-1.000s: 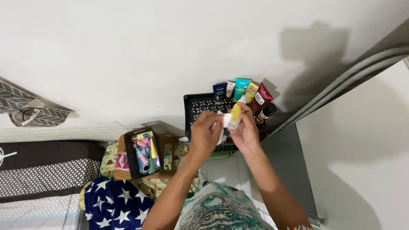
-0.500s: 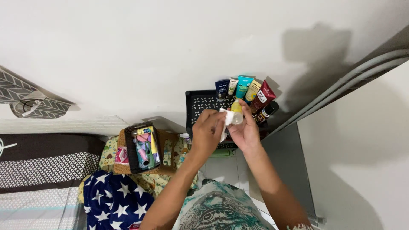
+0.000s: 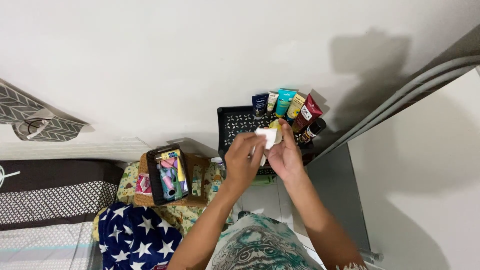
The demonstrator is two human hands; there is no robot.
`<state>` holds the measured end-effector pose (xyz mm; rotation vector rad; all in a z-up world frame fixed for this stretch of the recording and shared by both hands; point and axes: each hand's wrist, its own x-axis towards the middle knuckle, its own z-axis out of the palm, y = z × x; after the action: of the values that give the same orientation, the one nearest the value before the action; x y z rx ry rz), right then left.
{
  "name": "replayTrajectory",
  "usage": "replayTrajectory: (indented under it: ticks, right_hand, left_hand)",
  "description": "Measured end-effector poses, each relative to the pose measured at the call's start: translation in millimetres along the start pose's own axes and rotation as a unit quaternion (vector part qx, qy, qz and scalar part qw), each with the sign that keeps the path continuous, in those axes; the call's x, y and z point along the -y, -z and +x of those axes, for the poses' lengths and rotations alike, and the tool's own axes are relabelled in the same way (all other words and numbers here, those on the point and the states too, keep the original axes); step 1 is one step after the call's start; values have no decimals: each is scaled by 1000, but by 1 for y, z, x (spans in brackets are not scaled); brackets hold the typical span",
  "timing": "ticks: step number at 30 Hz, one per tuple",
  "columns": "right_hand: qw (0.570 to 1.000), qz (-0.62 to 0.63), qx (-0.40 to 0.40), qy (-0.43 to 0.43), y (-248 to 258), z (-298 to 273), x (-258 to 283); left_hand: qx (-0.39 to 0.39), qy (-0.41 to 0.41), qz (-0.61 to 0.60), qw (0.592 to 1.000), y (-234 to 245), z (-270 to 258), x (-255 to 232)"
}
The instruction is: Wiping down skincare and cosmetic bottles with a cloth.
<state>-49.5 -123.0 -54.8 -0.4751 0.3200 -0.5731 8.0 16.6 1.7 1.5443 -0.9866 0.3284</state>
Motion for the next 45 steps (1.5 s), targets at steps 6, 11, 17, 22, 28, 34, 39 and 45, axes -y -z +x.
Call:
replayTrajectory:
  ticks: [6, 11, 17, 22, 28, 34, 39, 45]
  right_hand:
    - [1000, -9, 0, 27, 21, 9, -7]
    - [999, -13, 19, 42, 32, 9, -3]
    - [998, 2, 36, 51, 40, 5, -7]
    - [996, -41, 19, 73, 32, 4, -5]
    - [998, -21, -12, 64, 32, 1, 6]
    - [997, 31, 49, 54, 49, 2, 3]
    - [997, -29, 14, 75, 55, 2, 9]
    - [996, -25, 17, 81, 40, -7, 11]
  left_hand:
    - [48, -27, 0, 998, -12, -6, 0]
    - [121, -4, -22, 992, -4, -7, -14]
    - [114, 19, -11, 993, 1, 8, -20]
    - [156, -46, 26, 986, -4, -3, -22]
    - [150, -56, -13, 987, -7, -15, -12]
    - [126, -28, -34, 991, -12, -1, -18]
    - [159, -51, -59, 984, -17, -21, -5]
    - [77, 7, -50, 996, -14, -16, -3]
